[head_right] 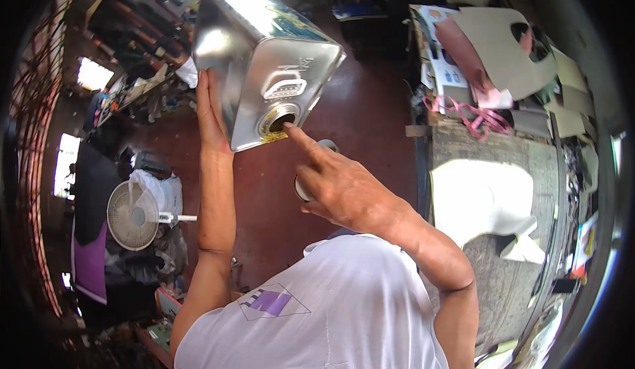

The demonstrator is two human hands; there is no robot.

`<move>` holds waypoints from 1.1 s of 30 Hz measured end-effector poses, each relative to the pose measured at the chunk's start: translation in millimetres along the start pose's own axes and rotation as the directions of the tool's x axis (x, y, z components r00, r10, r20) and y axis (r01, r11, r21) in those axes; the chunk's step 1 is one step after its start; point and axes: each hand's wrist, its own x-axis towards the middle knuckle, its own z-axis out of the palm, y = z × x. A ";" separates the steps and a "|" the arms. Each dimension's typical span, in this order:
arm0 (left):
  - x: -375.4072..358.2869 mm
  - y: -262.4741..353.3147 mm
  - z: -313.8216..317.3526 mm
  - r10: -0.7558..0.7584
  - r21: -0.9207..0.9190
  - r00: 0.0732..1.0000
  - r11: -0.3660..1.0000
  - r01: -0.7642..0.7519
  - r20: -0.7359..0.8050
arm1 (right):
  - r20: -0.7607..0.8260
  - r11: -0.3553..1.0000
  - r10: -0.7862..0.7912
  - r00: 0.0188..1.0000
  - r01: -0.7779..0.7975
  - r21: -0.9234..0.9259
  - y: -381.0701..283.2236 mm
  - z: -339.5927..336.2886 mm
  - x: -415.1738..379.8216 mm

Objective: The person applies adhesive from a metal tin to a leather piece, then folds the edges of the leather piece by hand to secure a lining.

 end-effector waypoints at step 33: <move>-458.1 -469.6 334.8 -0.466 0.578 -0.574 -0.154 0.802 0.673 | -0.452 0.972 0.227 -0.862 0.171 0.162 -290.4 299.4 -451.9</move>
